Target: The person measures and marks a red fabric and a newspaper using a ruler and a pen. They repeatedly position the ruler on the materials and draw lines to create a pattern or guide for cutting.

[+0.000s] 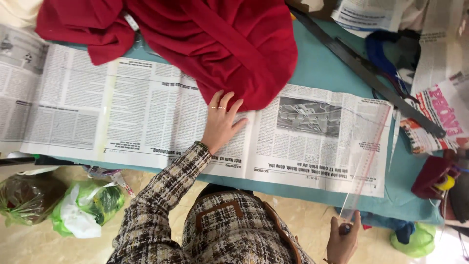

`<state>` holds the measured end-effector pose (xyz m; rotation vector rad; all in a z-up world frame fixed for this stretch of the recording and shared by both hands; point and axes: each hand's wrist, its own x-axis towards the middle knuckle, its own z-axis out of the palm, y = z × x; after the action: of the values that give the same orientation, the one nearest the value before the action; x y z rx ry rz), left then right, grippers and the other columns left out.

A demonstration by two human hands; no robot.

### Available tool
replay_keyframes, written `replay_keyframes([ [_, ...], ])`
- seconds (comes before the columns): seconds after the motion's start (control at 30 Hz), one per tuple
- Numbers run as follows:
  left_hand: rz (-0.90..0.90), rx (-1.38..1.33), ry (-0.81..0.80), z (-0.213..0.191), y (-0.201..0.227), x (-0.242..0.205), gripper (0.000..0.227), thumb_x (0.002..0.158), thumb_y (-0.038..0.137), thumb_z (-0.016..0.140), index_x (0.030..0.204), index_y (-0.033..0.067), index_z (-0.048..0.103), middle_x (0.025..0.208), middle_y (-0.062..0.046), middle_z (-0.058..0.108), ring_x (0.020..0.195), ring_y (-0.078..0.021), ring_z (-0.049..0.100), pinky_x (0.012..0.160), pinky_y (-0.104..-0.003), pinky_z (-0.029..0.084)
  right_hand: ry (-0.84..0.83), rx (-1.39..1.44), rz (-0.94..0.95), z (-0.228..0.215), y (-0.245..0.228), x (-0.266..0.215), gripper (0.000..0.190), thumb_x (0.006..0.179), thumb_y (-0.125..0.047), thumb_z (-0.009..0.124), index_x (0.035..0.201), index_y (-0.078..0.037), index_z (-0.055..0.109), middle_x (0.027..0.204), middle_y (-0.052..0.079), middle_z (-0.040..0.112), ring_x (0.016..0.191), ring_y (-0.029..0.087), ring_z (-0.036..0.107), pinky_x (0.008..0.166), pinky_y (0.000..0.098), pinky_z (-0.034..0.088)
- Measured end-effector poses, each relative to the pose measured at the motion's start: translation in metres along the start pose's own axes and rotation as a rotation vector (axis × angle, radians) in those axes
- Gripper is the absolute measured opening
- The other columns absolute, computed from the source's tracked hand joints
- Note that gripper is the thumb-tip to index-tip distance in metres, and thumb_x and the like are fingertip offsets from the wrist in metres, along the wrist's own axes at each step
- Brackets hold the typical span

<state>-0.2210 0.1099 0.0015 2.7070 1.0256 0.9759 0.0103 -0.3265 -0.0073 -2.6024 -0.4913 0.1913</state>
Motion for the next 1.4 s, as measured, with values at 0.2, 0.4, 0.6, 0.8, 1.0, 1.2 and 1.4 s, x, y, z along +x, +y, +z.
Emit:
replay_keyframes([
  [0.2,-0.104,0.028,-0.039,-0.01,-0.036,-0.01,0.066,0.09,0.056,0.074,0.134,0.0097,0.058,0.141,-0.014,0.039,0.13,-0.0409,0.044,0.105,-0.053,0.05,0.072,0.06,-0.116,0.014,-0.016,0.001,0.07,0.093,-0.02,0.072,0.159,-0.011,0.052,0.091,0.004,0.056,0.073,0.02,0.053,0.078,0.0404,0.044],
  [0.4,-0.144,0.01,-0.141,-0.027,-0.062,-0.006,0.062,0.089,0.041,0.077,0.139,0.0117,0.055,0.145,-0.018,0.039,0.127,-0.0427,0.044,0.103,-0.057,0.048,0.014,0.27,-0.148,0.029,-0.05,-0.008,0.066,0.095,-0.01,0.071,0.157,-0.003,0.05,0.092,0.008,0.053,0.071,0.017,0.044,0.069,0.0323,0.042],
  [0.6,-0.033,0.01,-0.143,-0.027,-0.079,-0.002,0.012,0.096,0.023,0.067,0.098,0.0115,0.066,0.134,-0.012,0.054,0.128,-0.0375,0.046,0.094,-0.052,0.046,-0.03,0.232,-0.178,0.041,-0.063,-0.015,0.067,0.093,-0.012,0.072,0.156,-0.005,0.051,0.087,0.008,0.055,0.069,0.016,0.048,0.068,0.033,0.044],
  [0.8,-0.036,-0.036,-0.164,-0.027,-0.08,-0.002,0.016,0.098,0.022,0.066,0.086,0.0107,0.066,0.126,-0.01,0.059,0.127,-0.0347,0.047,0.09,-0.05,0.047,-0.039,0.253,-0.151,0.049,-0.066,-0.018,0.067,0.091,-0.013,0.072,0.155,-0.006,0.052,0.082,0.004,0.051,0.067,0.014,0.042,0.072,0.0302,0.042],
  [1.0,-0.03,-0.125,-0.173,-0.032,-0.074,0.004,0.014,0.098,0.019,0.066,0.089,0.009,0.065,0.115,-0.01,0.058,0.119,-0.0352,0.048,0.106,-0.046,0.042,-0.077,0.237,-0.139,0.047,-0.069,-0.021,0.068,0.092,-0.015,0.073,0.156,-0.006,0.051,0.084,0.006,0.055,0.071,0.014,0.048,0.073,0.0317,0.047],
  [1.2,-0.019,-0.127,-0.199,-0.029,-0.057,0.006,0.015,0.098,0.024,0.066,0.091,0.0108,0.066,0.113,-0.008,0.061,0.129,-0.0374,0.047,0.1,-0.048,0.047,-0.143,0.228,-0.158,0.048,-0.058,-0.021,0.069,0.093,-0.013,0.071,0.158,-0.006,0.047,0.081,0.006,0.052,0.068,0.014,0.047,0.073,0.0329,0.047],
  [1.4,0.06,-0.09,-0.188,-0.033,-0.044,0.016,0.015,0.098,0.022,0.067,0.094,0.0078,0.065,0.104,-0.009,0.061,0.115,-0.0308,0.055,0.119,-0.046,0.039,-0.142,0.162,-0.184,0.04,-0.061,-0.02,0.066,0.092,-0.015,0.072,0.155,-0.008,0.051,0.079,0.003,0.052,0.066,0.013,0.05,0.081,0.033,0.049],
])
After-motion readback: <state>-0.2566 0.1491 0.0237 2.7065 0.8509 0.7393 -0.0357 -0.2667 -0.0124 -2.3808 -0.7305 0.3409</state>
